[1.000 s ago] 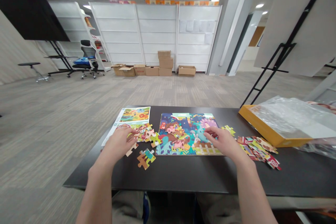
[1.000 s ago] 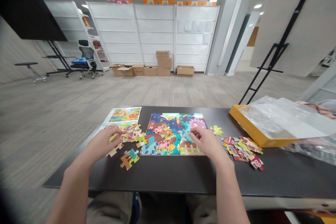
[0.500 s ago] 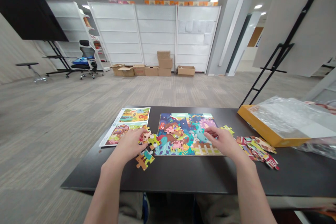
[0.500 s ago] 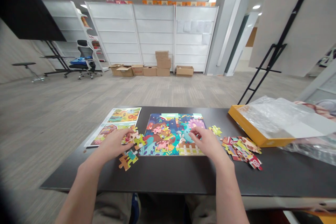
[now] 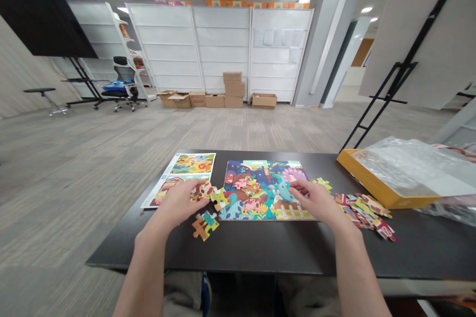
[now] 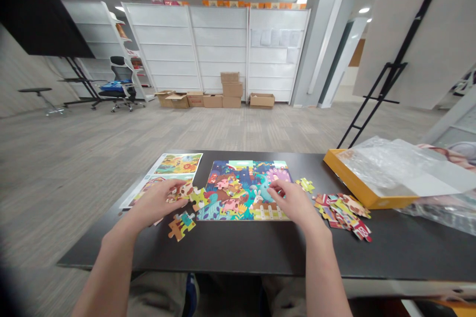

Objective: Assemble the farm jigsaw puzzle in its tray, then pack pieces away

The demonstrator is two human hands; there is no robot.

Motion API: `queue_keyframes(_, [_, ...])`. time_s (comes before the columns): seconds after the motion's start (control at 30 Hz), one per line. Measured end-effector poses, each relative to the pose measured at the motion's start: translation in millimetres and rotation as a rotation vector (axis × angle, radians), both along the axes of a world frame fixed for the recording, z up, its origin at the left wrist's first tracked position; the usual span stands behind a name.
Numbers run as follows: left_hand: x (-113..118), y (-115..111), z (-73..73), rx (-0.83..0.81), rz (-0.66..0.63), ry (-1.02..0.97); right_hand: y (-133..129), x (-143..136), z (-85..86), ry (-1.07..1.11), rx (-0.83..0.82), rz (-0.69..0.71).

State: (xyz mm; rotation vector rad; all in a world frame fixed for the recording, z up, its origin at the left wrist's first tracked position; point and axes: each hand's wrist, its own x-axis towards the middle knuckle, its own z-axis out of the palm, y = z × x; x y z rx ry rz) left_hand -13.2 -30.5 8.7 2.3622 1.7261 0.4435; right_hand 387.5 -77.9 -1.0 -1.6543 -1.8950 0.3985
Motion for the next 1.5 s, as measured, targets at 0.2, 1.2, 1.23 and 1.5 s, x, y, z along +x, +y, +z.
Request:
queue_keyframes(0.2, [-34,-9,11.2,-0.058,0.109,-0.034,0,1,-0.9,-0.005,-0.012,0.002])
queue_keyframes(1.2, [-5,32,-5.7,-0.129,0.076,0.095,-1,0,-0.1,0.018,-0.004,0.009])
queue_keyframes(1.23, [-5,31,-3.5,-0.138,0.089,0.088,-1,0,0.0,0.018,-0.003,0.006])
queue_keyframes(1.5, [-4,37,-9.0,-0.091,0.067,0.054,-1,0,0.0,-0.001,-0.011,-0.003])
